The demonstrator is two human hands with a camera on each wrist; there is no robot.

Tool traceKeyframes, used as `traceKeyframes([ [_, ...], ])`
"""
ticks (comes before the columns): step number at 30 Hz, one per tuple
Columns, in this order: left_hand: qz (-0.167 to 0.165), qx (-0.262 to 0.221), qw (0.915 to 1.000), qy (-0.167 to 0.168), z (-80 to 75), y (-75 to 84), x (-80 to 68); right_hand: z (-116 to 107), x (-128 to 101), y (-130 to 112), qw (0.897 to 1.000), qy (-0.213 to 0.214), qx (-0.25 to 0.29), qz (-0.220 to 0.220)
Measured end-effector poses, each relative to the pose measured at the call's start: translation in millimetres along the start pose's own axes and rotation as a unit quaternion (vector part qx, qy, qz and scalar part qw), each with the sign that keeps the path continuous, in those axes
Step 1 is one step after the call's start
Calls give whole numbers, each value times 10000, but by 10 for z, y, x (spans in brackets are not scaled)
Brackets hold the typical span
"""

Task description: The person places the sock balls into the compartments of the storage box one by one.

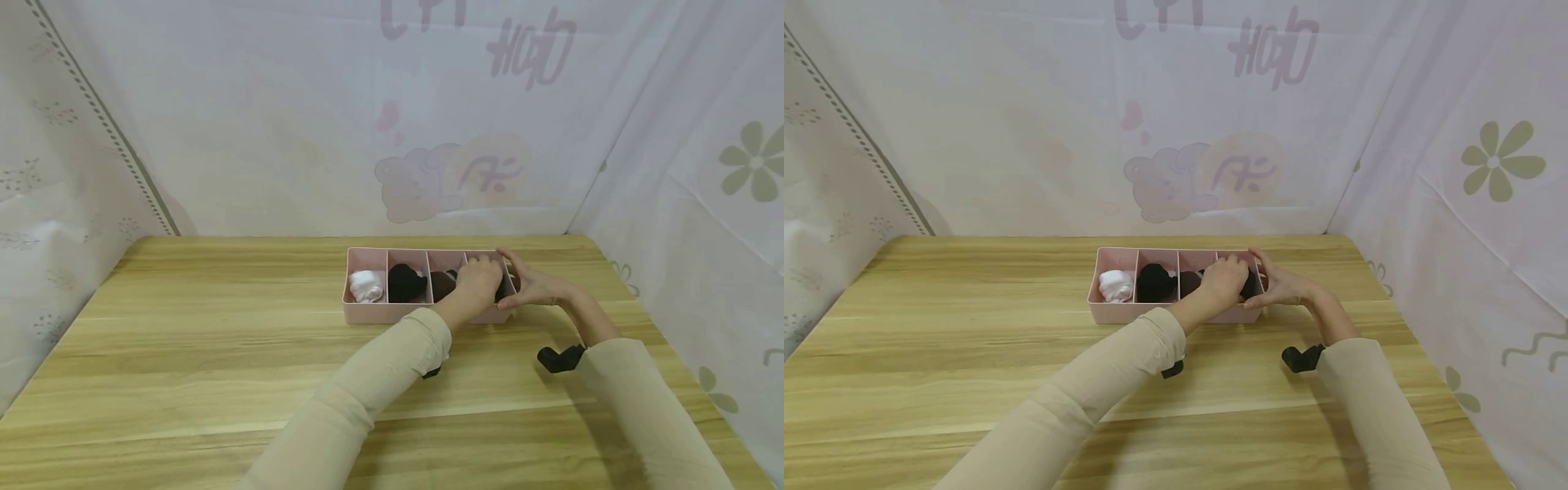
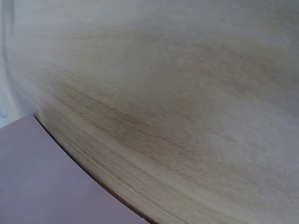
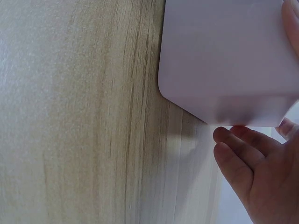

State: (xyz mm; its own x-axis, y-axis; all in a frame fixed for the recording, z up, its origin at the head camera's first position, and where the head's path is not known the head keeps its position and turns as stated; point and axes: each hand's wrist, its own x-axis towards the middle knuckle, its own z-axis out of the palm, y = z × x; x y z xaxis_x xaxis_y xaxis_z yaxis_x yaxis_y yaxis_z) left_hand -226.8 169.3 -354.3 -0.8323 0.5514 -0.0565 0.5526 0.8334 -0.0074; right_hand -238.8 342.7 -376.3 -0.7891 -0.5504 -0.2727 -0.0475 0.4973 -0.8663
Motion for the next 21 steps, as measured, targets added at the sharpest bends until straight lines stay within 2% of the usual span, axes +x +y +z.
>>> traceKeyframes([
  [5, 90, -46, 9999, 79, 28, -46, 14, -15, 25, -15, 9999, -44, -120, 3],
  [12, 344, -885, 9954, 155, 68, -167, -10, -13, 69, 15, 9998, -176, 23, 56],
  [16, 633, -1091, 9914, 359, 45, -232, -95, 6, 45, 58, 9998, -191, -6, 27],
  [21, 820, -1182, 9879, 579, -31, -399, -258, -2, -31, 80, 9984, 35, -556, -65],
])
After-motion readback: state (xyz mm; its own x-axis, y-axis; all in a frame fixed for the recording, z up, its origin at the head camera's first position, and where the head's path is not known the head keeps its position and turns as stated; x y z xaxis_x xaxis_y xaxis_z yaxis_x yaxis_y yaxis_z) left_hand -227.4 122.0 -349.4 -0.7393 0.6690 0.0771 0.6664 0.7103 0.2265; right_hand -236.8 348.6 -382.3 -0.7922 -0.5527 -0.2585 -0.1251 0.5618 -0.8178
